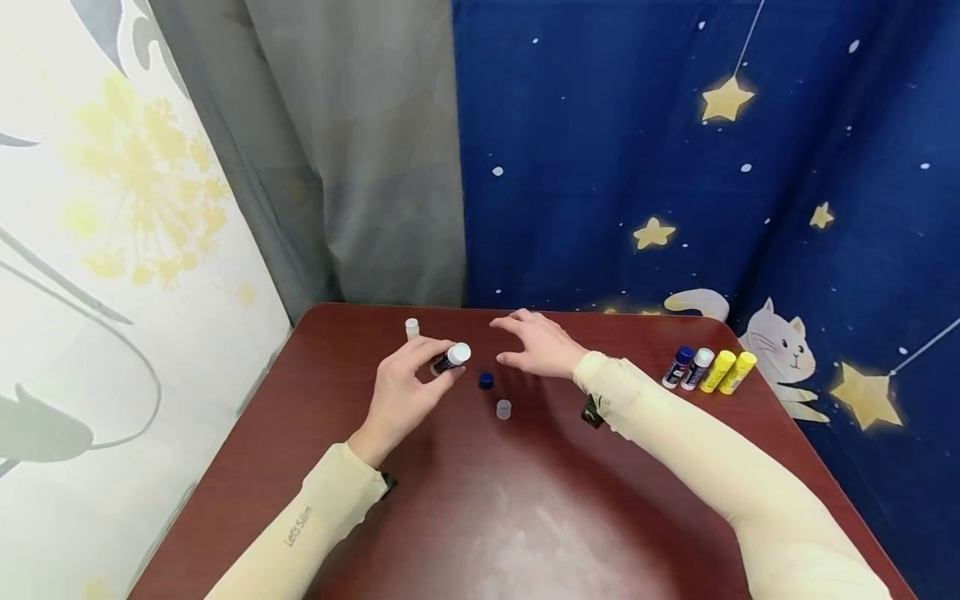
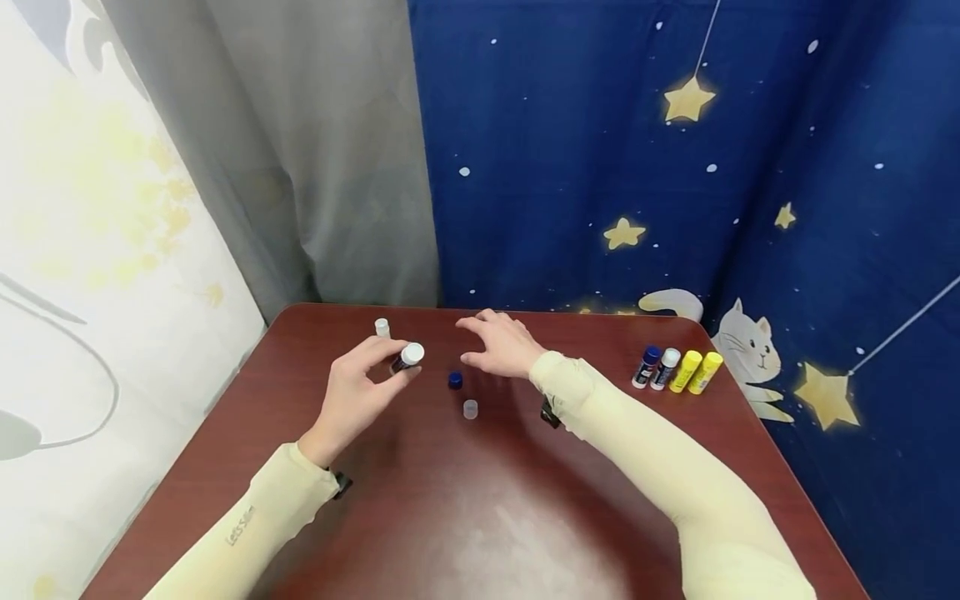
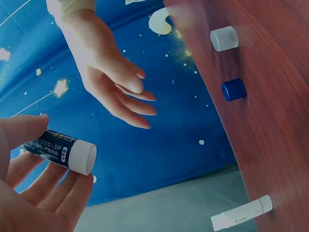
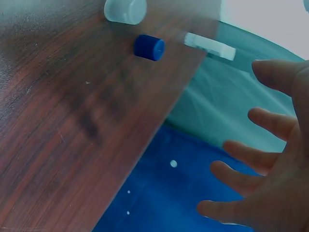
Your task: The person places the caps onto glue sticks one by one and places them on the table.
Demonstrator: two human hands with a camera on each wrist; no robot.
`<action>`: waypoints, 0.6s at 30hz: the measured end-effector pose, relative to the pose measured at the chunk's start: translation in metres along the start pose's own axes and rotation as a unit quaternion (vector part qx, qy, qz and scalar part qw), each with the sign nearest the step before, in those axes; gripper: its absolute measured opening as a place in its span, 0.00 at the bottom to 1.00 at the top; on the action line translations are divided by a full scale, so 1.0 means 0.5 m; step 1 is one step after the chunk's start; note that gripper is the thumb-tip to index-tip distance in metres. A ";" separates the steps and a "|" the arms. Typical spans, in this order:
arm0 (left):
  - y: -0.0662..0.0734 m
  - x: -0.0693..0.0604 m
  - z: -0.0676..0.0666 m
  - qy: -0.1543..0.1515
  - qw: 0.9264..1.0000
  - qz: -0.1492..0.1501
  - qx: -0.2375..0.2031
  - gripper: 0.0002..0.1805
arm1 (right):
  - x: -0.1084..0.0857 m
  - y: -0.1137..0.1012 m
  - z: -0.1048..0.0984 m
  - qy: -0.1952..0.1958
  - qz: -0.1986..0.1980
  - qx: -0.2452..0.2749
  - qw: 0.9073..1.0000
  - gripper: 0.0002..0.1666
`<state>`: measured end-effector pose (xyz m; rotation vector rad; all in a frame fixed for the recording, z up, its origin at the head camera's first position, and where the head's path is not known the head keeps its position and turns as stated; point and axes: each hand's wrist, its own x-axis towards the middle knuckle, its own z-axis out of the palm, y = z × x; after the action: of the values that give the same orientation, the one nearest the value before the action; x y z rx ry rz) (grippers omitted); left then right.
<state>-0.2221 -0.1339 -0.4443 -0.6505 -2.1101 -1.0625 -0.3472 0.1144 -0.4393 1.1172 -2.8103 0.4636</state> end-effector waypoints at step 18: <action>0.004 -0.030 -0.003 0.013 1.000 -0.001 -0.005 0.14 | 0.080 -0.006 0.139 -0.090 -0.031 -0.080 0.992 0.11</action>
<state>-0.2107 -0.1360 -0.4538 -0.6368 -2.0846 -1.0787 -0.3718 0.0646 -0.4974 1.2641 -2.8894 0.1339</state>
